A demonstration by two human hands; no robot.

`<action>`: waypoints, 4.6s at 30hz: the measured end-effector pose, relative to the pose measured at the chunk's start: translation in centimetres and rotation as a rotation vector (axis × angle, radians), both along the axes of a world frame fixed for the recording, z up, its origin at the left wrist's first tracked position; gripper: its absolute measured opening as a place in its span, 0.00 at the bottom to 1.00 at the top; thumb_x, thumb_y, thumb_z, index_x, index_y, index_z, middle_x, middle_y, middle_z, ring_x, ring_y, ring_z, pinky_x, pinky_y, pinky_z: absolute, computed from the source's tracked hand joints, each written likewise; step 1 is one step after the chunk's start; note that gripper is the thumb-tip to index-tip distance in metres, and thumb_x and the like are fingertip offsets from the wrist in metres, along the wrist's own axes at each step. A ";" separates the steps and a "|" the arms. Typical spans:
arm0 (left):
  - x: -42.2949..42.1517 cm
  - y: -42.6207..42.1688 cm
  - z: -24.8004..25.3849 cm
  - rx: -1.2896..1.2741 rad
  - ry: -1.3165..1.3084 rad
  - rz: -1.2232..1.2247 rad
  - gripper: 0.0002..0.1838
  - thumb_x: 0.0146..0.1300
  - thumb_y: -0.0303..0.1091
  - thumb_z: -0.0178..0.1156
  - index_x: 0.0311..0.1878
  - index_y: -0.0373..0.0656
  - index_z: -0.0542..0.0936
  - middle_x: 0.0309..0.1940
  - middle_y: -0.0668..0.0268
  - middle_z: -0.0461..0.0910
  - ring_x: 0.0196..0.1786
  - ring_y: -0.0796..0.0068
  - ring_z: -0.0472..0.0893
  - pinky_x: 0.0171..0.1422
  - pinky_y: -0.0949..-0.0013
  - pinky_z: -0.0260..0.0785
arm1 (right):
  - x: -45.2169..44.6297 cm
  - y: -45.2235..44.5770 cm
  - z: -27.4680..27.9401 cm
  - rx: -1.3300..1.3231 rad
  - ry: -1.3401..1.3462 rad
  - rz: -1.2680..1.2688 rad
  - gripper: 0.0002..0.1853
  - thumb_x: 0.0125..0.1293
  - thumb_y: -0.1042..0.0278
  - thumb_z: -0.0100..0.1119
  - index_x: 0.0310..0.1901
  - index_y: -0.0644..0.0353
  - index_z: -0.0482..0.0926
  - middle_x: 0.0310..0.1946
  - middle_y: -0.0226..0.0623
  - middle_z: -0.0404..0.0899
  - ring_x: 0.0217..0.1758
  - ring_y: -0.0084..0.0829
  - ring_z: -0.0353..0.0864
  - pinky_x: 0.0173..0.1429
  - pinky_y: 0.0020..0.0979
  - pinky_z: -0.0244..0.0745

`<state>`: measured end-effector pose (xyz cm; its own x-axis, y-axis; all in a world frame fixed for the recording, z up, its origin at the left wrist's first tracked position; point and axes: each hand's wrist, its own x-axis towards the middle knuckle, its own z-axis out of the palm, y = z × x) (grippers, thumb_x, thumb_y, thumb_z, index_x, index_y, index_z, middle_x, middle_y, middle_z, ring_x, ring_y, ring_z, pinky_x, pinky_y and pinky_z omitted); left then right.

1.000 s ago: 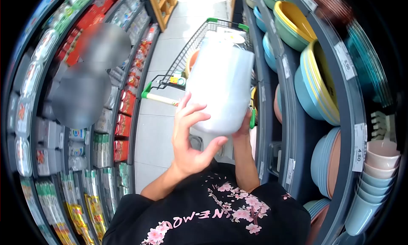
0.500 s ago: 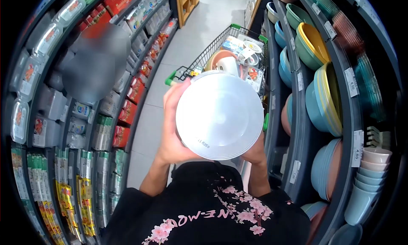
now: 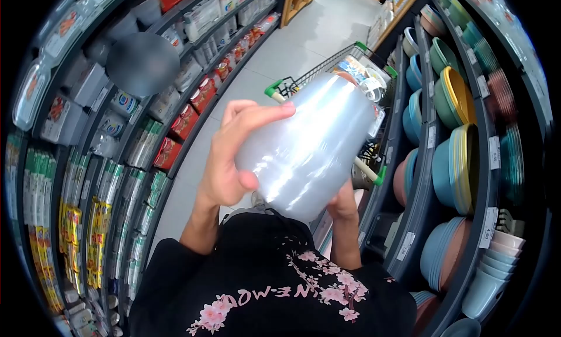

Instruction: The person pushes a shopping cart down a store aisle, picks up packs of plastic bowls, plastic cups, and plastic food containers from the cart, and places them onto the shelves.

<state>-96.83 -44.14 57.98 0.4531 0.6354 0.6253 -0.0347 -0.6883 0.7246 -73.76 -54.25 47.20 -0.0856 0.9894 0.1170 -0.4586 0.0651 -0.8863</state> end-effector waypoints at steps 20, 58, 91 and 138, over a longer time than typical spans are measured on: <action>-10.2 -0.5 -4.6 -0.430 -0.369 0.190 0.39 0.74 0.62 0.40 0.68 0.32 0.68 0.64 0.53 0.72 0.68 0.63 0.71 0.73 0.65 0.56 | -9.8 6.6 4.5 -0.394 0.225 0.395 0.38 0.77 0.36 0.30 0.75 0.58 0.50 0.62 0.52 0.73 0.52 0.43 0.84 0.41 0.41 0.87; -21.5 5.6 -5.0 -0.155 -0.403 0.821 0.37 0.64 0.52 0.61 0.69 0.35 0.69 0.68 0.52 0.67 0.68 0.63 0.68 0.70 0.63 0.58 | -25.0 24.9 5.0 -0.110 -0.250 0.485 0.36 0.80 0.40 0.21 0.72 0.63 0.60 0.69 0.42 0.68 0.72 0.30 0.65 0.75 0.34 0.57; -29.6 30.2 -3.2 -0.443 -0.430 0.760 0.46 0.68 0.56 0.56 0.79 0.41 0.50 0.74 0.44 0.60 0.75 0.55 0.65 0.76 0.57 0.54 | -30.8 55.5 4.6 0.180 -0.188 0.764 0.58 0.58 0.57 0.75 0.78 0.56 0.40 0.51 0.40 0.82 0.55 0.30 0.81 0.50 0.25 0.77; -39.7 38.4 -7.0 -0.630 -0.519 1.059 0.32 0.75 0.50 0.51 0.76 0.49 0.60 0.56 0.58 0.77 0.55 0.71 0.77 0.59 0.66 0.70 | -44.6 68.8 4.2 0.438 -0.345 1.030 0.43 0.63 0.73 0.68 0.76 0.57 0.56 0.62 0.42 0.69 0.59 0.34 0.74 0.63 0.38 0.73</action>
